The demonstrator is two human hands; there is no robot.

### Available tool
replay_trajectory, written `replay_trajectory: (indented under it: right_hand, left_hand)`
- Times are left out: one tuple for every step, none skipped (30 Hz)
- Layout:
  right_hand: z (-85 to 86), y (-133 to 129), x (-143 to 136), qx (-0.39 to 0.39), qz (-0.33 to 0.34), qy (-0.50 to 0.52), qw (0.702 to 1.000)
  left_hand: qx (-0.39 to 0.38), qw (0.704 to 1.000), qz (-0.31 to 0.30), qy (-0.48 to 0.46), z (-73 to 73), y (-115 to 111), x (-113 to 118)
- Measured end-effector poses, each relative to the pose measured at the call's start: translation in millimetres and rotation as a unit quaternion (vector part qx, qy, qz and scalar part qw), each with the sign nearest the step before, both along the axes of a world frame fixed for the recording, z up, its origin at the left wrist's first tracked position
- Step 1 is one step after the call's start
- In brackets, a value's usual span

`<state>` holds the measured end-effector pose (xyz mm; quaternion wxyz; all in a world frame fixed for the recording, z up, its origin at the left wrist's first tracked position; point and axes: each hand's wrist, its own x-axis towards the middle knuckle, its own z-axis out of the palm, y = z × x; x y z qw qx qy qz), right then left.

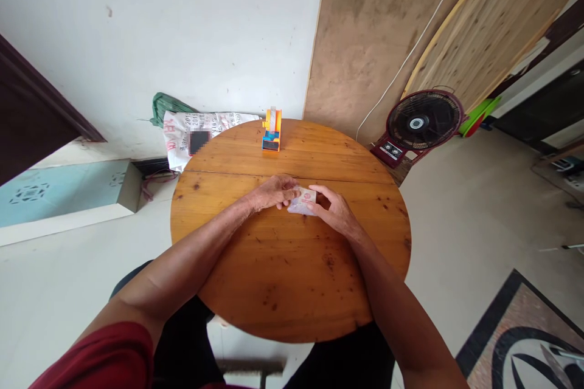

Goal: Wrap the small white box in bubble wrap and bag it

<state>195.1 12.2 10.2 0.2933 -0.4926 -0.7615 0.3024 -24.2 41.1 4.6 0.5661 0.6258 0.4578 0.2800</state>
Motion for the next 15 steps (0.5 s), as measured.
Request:
replay_trajectory:
  right_hand:
    - [0.8, 0, 0, 0.002, 0.002, -0.002, 1.000]
    - [1.7, 0, 1, 0.005, 0.003, -0.003, 1.000]
    - [2.5, 0, 1, 0.009, 0.004, -0.002, 1.000]
    - [3.2, 0, 2, 0.014, 0.003, 0.001, 1.000]
    - [3.6, 1, 3, 0.019, 0.000, 0.005, 1.000]
    - [3.7, 1, 3, 0.025, -0.006, 0.009, 1.000]
    - [3.4, 2, 4, 0.030, -0.013, 0.012, 0.999]
    - [2.6, 3, 4, 0.036, -0.019, 0.013, 0.999]
    - [1.4, 3, 5, 0.043, -0.025, 0.013, 0.999]
    - [-0.4, 4, 5, 0.052, -0.028, 0.013, 0.998]
    - [-2.4, 5, 5, 0.063, -0.030, 0.015, 0.997]
    - [-4.7, 6, 5, 0.076, -0.032, 0.019, 0.996]
    - [-7.1, 7, 5, 0.091, -0.033, 0.024, 0.995]
    - [-9.3, 8, 5, 0.106, -0.034, 0.029, 0.993]
    - [-11.1, 9, 5, 0.122, -0.034, 0.033, 0.991]
  left_hand:
    - [-0.005, 1.000, 0.000, -0.001, 0.5, 0, 0]
    - [-0.009, 1.000, -0.001, -0.002, 1.2, 0, 0]
    - [-0.013, 1.000, -0.003, -0.005, 2.0, -1, -1]
    - [-0.015, 1.000, -0.006, -0.007, 2.9, -1, -1]
    - [-0.016, 1.000, -0.010, -0.009, 3.8, -1, -1]
    - [-0.015, 1.000, -0.012, -0.010, 4.6, -1, -2]
    - [-0.015, 1.000, -0.014, -0.010, 5.1, -1, -2]
    - [-0.014, 1.000, -0.015, -0.009, 5.2, -1, -2]
    - [-0.014, 1.000, -0.016, -0.008, 4.9, -1, -2]
    - [-0.015, 1.000, -0.015, -0.008, 4.0, -1, -2]
    - [-0.015, 1.000, -0.015, -0.010, 2.8, 0, -2]
    - [-0.013, 1.000, -0.014, -0.016, 1.3, 0, -2]
    - [-0.011, 1.000, -0.014, -0.023, -0.3, 1, -1]
    - [-0.009, 0.999, -0.014, -0.030, -1.7, 1, 0]
    - [-0.006, 0.999, -0.014, -0.037, -2.7, 1, 0]
